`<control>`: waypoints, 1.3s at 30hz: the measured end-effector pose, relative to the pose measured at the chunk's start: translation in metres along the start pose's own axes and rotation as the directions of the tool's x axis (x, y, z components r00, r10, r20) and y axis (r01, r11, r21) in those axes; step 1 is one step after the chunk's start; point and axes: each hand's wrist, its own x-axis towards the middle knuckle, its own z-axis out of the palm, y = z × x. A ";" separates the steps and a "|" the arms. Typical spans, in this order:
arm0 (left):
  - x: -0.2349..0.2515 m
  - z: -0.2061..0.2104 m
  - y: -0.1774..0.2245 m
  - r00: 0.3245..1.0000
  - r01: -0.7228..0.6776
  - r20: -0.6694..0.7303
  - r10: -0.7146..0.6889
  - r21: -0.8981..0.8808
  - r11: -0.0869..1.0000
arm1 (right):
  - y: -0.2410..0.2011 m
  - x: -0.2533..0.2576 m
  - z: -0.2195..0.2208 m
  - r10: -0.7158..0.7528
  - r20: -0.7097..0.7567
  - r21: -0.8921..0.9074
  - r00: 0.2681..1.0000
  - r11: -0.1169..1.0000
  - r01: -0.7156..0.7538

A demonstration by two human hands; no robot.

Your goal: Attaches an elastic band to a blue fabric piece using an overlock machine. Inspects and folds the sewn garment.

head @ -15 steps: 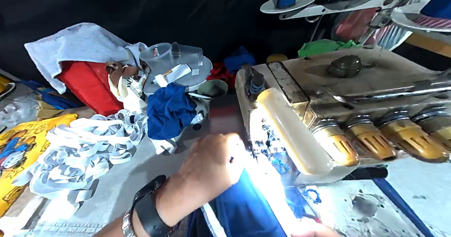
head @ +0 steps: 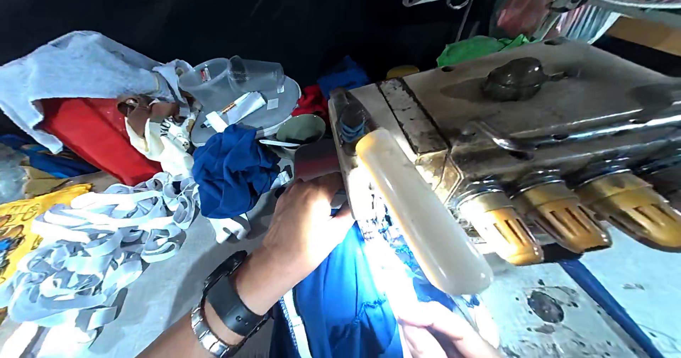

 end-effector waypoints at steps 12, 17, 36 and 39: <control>-0.174 -0.025 -0.030 0.917 0.396 0.042 -0.397 -0.215 0.893 | 0.019 -0.007 -0.037 -0.146 0.198 -0.204 0.969 0.961 0.186; -0.274 0.024 0.009 0.976 0.188 -0.140 -0.168 0.145 0.971 | 0.019 0.001 -0.041 -0.343 0.383 -0.536 0.858 0.674 0.509; -0.144 -0.072 -0.012 0.913 -0.339 0.288 0.290 0.138 0.931 | 0.003 -0.013 0.011 -0.423 0.676 -0.486 0.603 0.360 0.797; -0.136 -0.062 -0.011 0.849 -0.431 0.378 0.370 0.089 0.898 | 0.000 -0.013 0.010 -0.425 0.662 -0.483 0.617 0.387 0.785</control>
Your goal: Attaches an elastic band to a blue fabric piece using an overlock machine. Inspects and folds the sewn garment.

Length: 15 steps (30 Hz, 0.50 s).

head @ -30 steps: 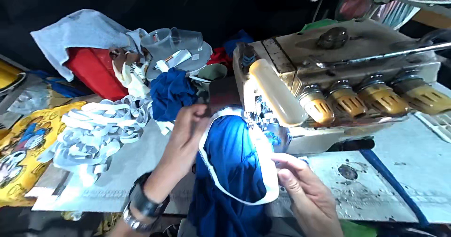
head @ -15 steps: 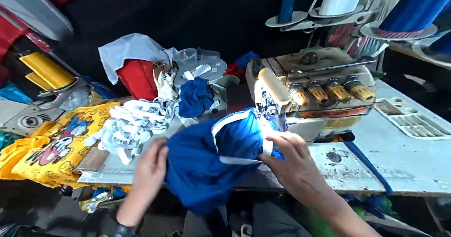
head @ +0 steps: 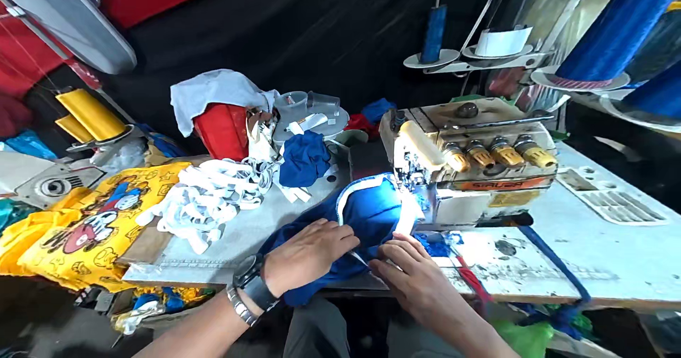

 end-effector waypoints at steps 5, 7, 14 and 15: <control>-0.034 -0.051 -0.006 0.996 0.018 0.087 -0.024 0.067 0.998 | -0.005 0.009 0.003 0.031 0.000 0.036 1.000 0.999 -0.031; -0.064 -0.088 -0.011 0.998 0.058 0.020 -0.061 0.105 0.993 | -0.007 0.020 0.002 0.024 -0.064 0.062 0.998 0.998 -0.020; -0.157 -0.172 -0.039 0.922 0.187 -0.167 -0.349 -0.598 0.779 | -0.012 0.026 -0.008 -0.036 -0.113 0.214 0.993 0.975 0.060; -0.159 -0.163 -0.034 0.905 0.158 -0.192 -0.379 -0.674 0.721 | -0.015 0.023 -0.006 -0.045 -0.065 0.272 0.997 0.960 0.061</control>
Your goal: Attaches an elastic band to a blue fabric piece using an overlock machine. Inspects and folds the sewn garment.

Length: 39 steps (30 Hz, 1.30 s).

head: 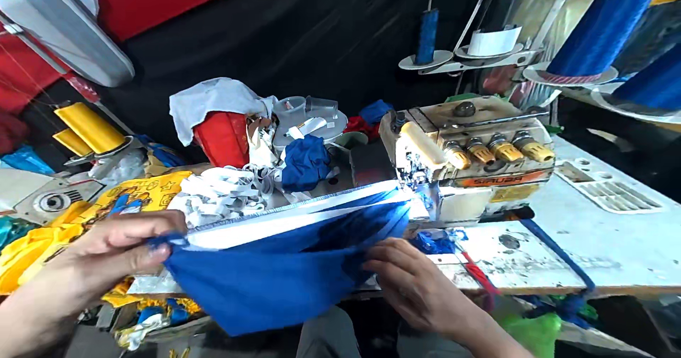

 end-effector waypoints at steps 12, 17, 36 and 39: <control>-0.017 0.070 -0.032 0.924 -0.340 -0.348 0.160 -0.552 0.761 | -0.004 0.039 0.011 0.033 -0.144 -0.108 0.989 0.993 -0.049; -0.019 0.073 -0.036 0.909 -0.362 -0.387 0.155 -0.546 0.755 | -0.006 0.050 0.014 -0.002 -0.108 -0.098 0.994 0.995 -0.009; -0.022 0.080 -0.037 0.918 -0.355 -0.367 0.151 -0.589 0.726 | -0.013 0.056 -0.003 0.151 -0.219 -0.054 0.964 0.985 -0.166; -0.019 0.080 -0.037 0.914 -0.348 -0.384 0.129 -0.582 0.735 | -0.017 0.044 -0.010 0.164 -0.169 0.050 0.972 0.986 -0.157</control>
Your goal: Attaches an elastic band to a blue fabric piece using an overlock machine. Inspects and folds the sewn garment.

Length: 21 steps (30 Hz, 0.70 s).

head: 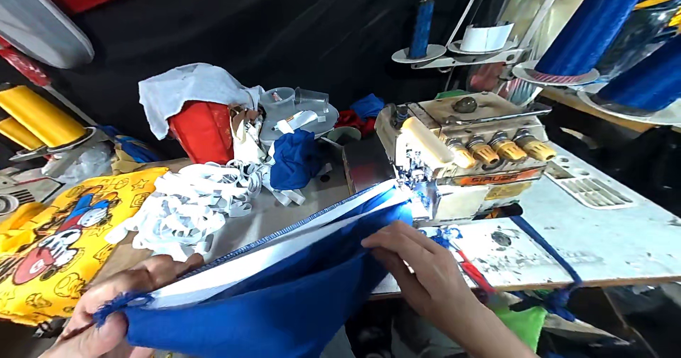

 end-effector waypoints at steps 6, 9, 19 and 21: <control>0.006 0.006 -0.002 0.999 -0.031 -0.014 0.031 0.058 0.998 | 0.002 -0.021 -0.010 -0.104 0.073 -0.004 0.992 0.995 0.105; 0.007 0.010 -0.001 0.999 -0.031 0.022 0.030 0.028 0.999 | 0.002 -0.015 -0.008 -0.074 -0.028 -0.106 0.997 0.992 0.071; 0.009 0.022 0.003 0.996 -0.056 0.069 0.058 -0.034 0.998 | 0.013 0.023 0.007 -0.053 -0.071 -0.274 0.996 0.961 0.032; 0.011 0.022 0.003 0.996 -0.047 0.082 0.045 0.025 0.999 | 0.007 0.013 -0.002 -0.032 -0.042 -0.155 0.999 0.988 0.025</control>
